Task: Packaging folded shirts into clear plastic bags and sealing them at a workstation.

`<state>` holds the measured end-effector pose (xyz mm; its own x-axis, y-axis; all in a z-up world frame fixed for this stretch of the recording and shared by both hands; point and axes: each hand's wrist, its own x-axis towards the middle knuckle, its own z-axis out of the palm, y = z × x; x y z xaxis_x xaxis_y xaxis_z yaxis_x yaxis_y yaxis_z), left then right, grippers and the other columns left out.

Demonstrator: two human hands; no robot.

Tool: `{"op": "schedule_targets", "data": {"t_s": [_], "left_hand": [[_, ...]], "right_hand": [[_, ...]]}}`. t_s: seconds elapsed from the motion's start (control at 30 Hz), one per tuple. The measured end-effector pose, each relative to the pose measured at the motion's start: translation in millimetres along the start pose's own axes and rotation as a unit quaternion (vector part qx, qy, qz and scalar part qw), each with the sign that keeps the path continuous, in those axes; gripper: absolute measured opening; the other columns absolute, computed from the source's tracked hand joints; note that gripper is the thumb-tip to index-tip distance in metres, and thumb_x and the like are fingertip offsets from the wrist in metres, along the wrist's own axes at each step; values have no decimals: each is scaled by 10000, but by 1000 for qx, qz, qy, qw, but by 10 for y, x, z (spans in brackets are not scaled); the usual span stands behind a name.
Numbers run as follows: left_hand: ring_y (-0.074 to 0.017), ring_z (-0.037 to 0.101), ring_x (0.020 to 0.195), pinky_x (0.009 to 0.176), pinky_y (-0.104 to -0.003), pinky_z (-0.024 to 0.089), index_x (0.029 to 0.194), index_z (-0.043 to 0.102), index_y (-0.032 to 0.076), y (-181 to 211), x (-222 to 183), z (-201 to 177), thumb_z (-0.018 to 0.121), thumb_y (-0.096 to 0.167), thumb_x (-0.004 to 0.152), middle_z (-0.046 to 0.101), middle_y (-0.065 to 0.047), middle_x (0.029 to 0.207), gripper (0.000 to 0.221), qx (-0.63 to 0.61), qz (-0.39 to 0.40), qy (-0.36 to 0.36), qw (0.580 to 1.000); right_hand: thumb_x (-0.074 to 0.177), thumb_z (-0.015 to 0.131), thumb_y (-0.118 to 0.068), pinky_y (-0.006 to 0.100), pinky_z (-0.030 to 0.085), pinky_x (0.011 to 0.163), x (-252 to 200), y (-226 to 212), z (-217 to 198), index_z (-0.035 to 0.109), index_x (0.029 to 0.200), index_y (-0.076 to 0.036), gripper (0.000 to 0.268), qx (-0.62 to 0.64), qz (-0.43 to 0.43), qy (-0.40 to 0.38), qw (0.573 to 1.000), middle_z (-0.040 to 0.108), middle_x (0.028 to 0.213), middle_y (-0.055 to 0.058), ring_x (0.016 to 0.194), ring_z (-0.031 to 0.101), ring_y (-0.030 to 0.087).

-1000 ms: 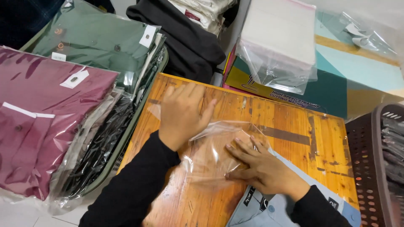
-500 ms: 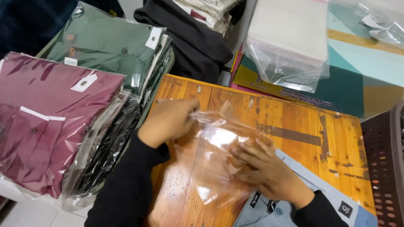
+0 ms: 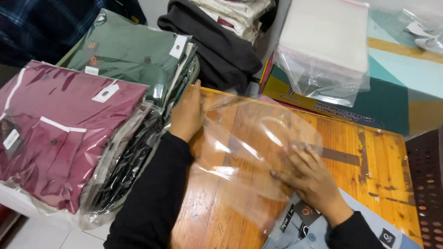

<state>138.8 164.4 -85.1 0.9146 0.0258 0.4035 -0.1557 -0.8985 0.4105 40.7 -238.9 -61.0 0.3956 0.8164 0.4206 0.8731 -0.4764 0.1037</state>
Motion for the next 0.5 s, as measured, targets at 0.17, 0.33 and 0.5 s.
{"op": "schedule_targets", "data": {"t_s": [0.17,0.33,0.5], "left_hand": [[-413,570,997,888,-511,446,1404,539,-10,452,-76,-88,564,39,797,575,-231,1127,610,152,148,148,966],[-411,620,1110,1021,-490,476,1071,719,10,1329,-636,291,771,152,754,669,-219,1159,351,-169,237,-22,956],[-568,313,1437,1141,-753,131,1586,262,-60,1834,-1184,341,536,784,818,352,-352,1553,1173,-117,256,-164,945]], "right_hand": [[897,641,-133,631,331,1194,-63,33,138,584,1410,-345,558,6,30,-29,999,481,1548,111,1480,408,405],[691,611,12,609,314,1201,-63,50,203,536,1464,-270,827,-1,13,-66,998,500,1551,81,1475,412,386],[587,909,-410,566,410,1126,-157,193,-210,632,1407,-289,874,55,172,-44,983,569,1457,173,1313,550,439]]}}
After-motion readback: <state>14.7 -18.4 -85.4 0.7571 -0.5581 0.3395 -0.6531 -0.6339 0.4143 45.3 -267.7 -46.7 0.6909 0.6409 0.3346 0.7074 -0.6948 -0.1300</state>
